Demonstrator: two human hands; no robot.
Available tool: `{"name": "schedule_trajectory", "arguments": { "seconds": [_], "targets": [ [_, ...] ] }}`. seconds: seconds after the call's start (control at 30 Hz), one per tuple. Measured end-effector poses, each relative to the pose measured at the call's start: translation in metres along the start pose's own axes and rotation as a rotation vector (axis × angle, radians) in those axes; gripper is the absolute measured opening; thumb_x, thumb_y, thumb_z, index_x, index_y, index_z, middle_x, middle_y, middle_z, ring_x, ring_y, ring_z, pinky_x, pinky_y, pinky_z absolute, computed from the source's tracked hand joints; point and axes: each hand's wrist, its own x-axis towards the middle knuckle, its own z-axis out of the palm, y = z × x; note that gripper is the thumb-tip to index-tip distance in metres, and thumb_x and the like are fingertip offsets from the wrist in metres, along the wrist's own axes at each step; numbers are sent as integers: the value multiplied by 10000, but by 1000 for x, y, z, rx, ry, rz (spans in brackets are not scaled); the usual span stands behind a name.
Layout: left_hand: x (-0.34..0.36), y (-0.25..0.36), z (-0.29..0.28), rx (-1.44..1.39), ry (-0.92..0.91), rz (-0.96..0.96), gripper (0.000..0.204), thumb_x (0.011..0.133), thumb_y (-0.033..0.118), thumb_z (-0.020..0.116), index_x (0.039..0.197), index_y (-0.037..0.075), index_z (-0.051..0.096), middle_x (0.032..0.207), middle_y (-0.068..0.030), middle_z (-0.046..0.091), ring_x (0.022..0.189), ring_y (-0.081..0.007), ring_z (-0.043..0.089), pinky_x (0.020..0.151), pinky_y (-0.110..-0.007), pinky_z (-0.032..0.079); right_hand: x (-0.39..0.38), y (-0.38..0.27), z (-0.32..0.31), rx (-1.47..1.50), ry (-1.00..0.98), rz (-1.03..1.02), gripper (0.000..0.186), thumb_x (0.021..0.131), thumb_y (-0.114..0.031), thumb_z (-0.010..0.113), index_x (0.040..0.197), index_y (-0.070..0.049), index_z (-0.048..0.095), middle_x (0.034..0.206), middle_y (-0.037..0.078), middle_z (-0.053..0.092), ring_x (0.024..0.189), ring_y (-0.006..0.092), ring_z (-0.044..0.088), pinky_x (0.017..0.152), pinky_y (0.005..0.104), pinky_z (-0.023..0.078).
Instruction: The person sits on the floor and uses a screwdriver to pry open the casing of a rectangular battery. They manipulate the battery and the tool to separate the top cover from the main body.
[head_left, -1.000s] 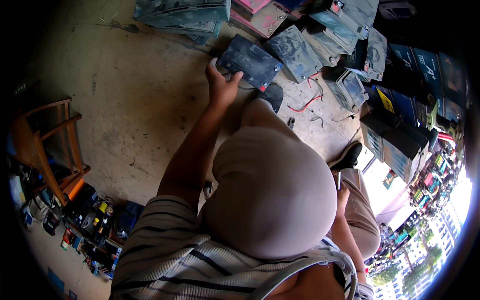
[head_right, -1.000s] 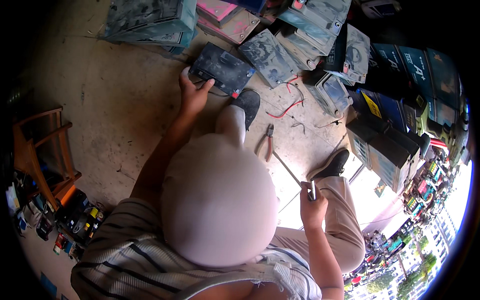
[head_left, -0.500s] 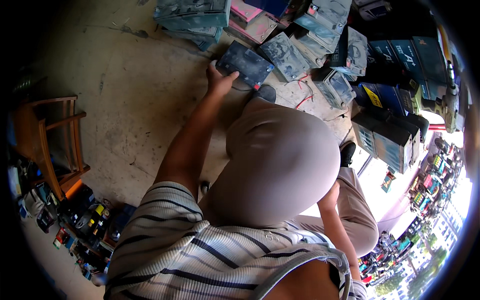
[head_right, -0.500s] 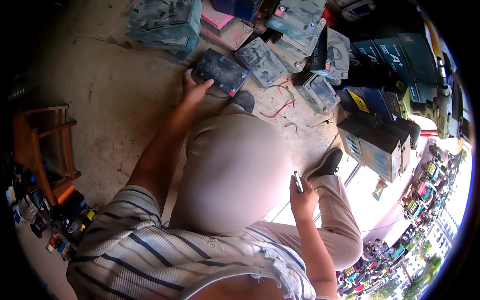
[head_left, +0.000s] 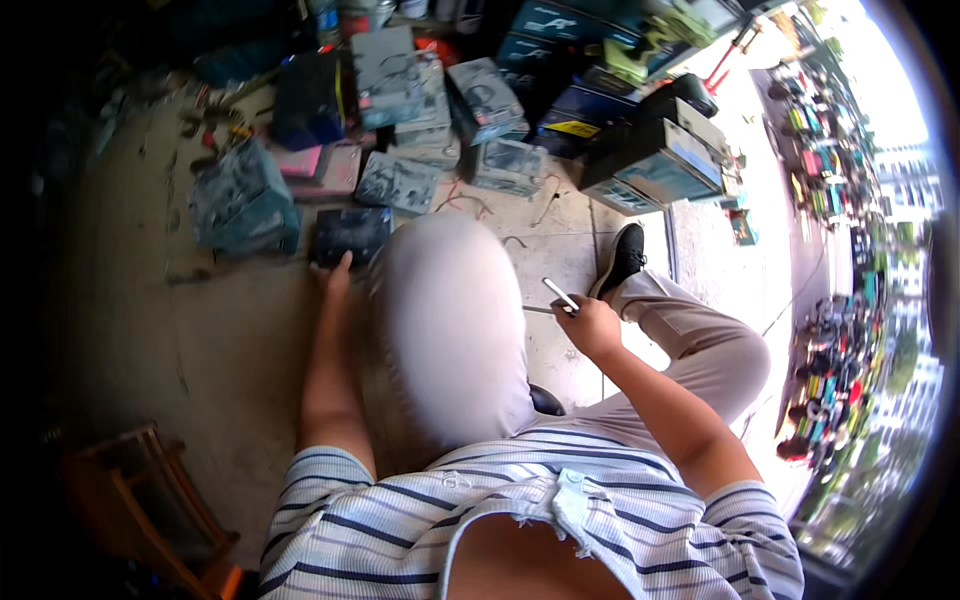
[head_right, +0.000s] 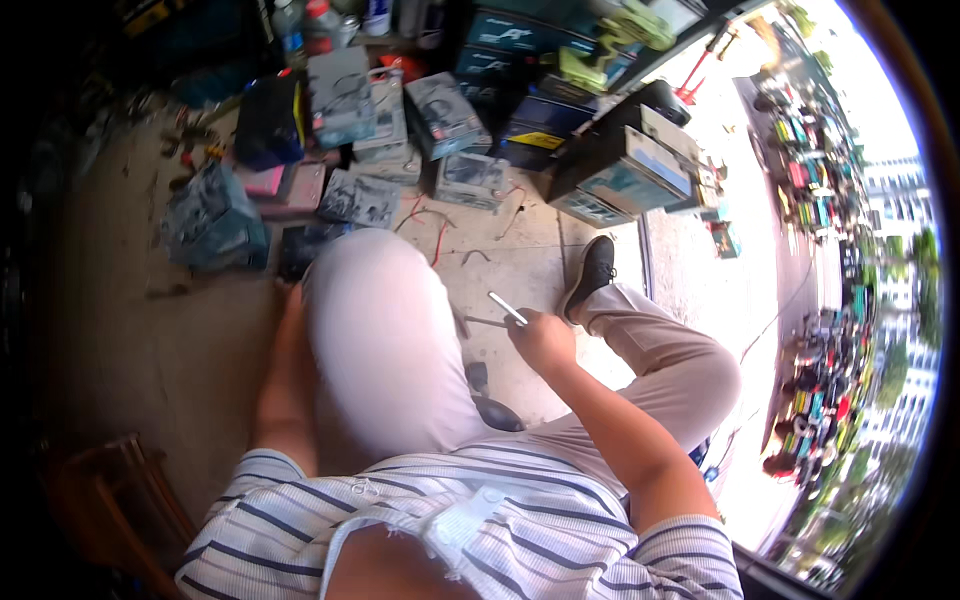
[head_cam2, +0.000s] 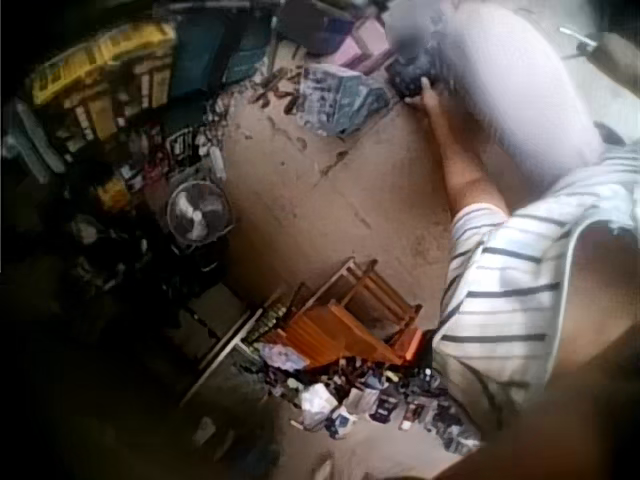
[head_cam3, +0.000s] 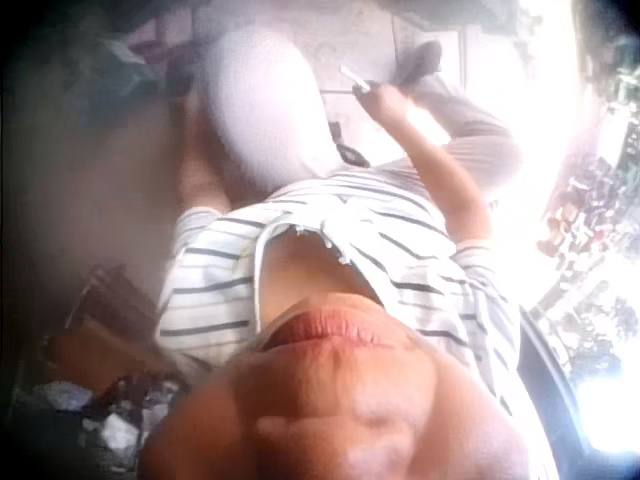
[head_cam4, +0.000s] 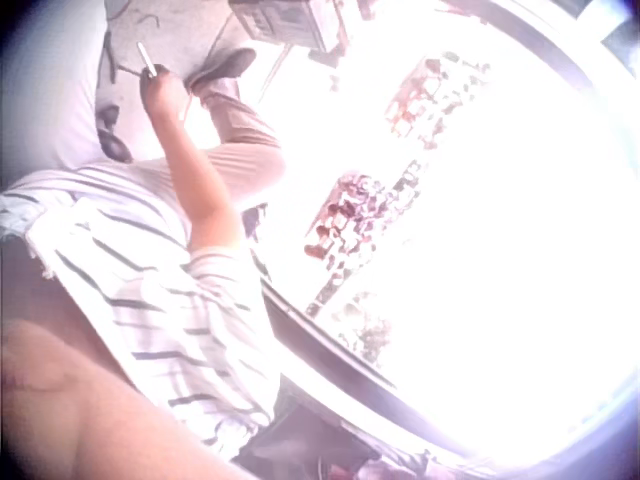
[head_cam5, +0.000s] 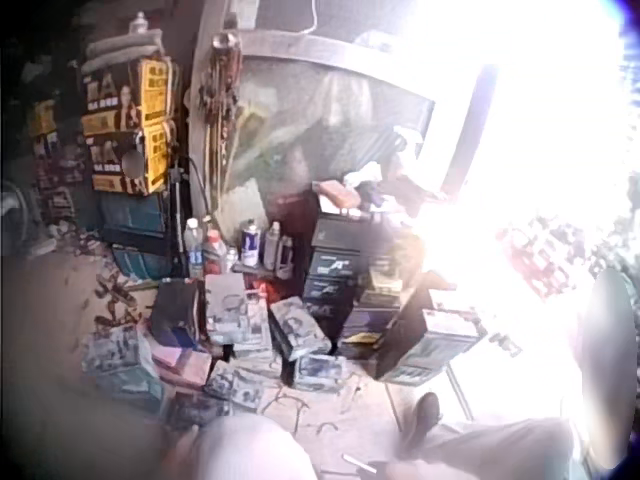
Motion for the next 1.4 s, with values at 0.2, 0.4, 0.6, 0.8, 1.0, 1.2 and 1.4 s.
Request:
{"name": "schedule_trajectory", "arguments": {
  "seconds": [0.2, 0.4, 0.6, 0.8, 1.0, 1.2, 1.4],
  "targets": [
    [-65, 72, 4, 105, -131, 35, 643, 817, 267, 709, 1250, -120, 430, 1196, -205, 574, 1034, -260, 589, 854, -371, 483, -14, 22, 8, 5, 19, -30, 249, 855, -347, 560, 949, -154, 687, 807, 130, 671, 766, 341, 638, 676, 449, 510],
    [-153, 95, -56, 88, -369, -126, 551, 862, 302, 641, 1189, -114, 486, 1143, -190, 602, 973, -251, 608, 799, -363, 496, -10, 24, 10, -13, -40, -56, 236, 857, -283, 507, 917, -139, 685, 843, 110, 682, 793, 329, 654, 690, 446, 518],
    [-190, 161, -117, 31, -397, -232, 499, 906, 338, 573, 1128, -108, 543, 1089, -175, 631, 911, -241, 628, 744, -354, 509, -12, 23, 6, 1, -43, -173, 227, 819, -210, 513, 909, -105, 693, 880, 127, 691, 832, 326, 667, 698, 430, 525],
    [-192, 281, -160, -30, -249, -30, 499, 951, 373, 505, 1067, -103, 599, 1036, -161, 659, 850, -231, 647, 690, -346, 522, -18, 26, 2, 68, 67, -279, 198, 787, -182, 557, 856, -81, 713, 882, 138, 695, 835, 323, 677, 682, 425, 536],
    [-196, 413, -151, -71, -71, 470, 505, 975, 401, 467, 983, -68, 655, 954, -129, 676, 863, -193, 628, 746, -304, 488, -9, 27, 1, 78, 14, -252, 198, 753, -195, 622, 875, -80, 728, 899, 132, 704, 862, 304, 684, 697, 407, 543],
    [-294, 562, -76, -368, -217, 834, 404, 994, 320, 466, 968, -38, 652, 863, -37, 593, 812, -115, 498, 773, -260, 410, 15, 43, -35, 3, -207, -308, 230, 771, -158, 613, 957, -84, 725, 983, 137, 696, 938, 290, 670, 748, 401, 534],
    [-345, 619, 44, -482, -855, 1049, 150, 955, 100, 540, 1066, 23, 604, 985, -14, 601, 882, -74, 538, 790, -220, 427, 28, 49, -118, -179, -292, -379, 237, 819, -166, 564, 979, -73, 712, 998, 137, 686, 956, 305, 658, 788, 418, 517]
  ]
}}
